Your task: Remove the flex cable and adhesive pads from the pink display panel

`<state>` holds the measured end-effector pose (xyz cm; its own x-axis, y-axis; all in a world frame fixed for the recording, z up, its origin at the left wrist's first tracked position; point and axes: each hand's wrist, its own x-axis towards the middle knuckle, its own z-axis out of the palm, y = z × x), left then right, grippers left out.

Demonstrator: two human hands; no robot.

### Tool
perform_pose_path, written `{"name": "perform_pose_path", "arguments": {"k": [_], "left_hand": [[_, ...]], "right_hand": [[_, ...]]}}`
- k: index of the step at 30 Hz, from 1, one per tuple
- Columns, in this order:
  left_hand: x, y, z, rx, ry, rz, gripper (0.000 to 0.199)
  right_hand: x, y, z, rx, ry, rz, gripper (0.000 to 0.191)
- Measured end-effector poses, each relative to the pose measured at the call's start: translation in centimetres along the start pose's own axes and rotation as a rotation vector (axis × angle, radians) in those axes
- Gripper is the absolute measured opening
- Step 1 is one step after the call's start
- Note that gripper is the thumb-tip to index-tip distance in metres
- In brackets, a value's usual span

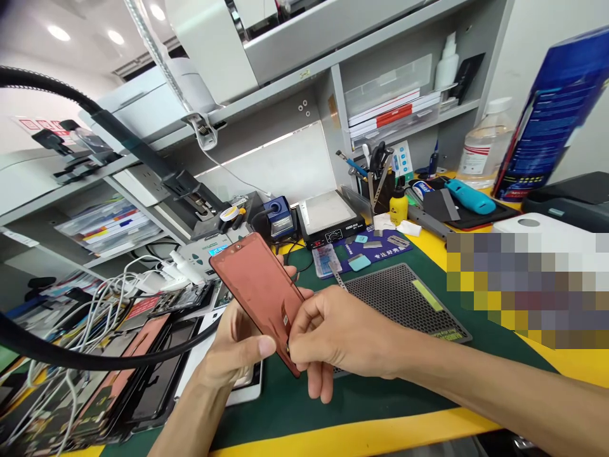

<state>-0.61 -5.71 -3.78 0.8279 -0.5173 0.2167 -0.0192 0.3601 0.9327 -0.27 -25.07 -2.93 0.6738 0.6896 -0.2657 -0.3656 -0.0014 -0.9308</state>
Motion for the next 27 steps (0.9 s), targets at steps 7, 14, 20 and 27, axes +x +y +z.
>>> {"name": "perform_pose_path", "arguments": {"k": [7,14,20,27], "left_hand": [[-0.04,0.13,-0.04,0.014,0.023,0.002,0.076],[0.16,0.08,-0.11,0.097,0.063,0.059,0.067],[0.41,-0.24,-0.07,0.152,0.106,0.094,0.068],[0.29,-0.55,-0.02,0.225,0.143,0.121,0.070]], "right_hand": [[0.10,0.14,-0.14,0.028,-0.002,-0.023,0.003],[-0.27,-0.08,-0.67,-0.107,0.065,-0.099,0.007],[-0.69,-0.56,-0.19,-0.341,0.245,-0.109,0.010],[-0.59,-0.75,-0.13,-0.254,0.236,-0.083,0.003]]}}
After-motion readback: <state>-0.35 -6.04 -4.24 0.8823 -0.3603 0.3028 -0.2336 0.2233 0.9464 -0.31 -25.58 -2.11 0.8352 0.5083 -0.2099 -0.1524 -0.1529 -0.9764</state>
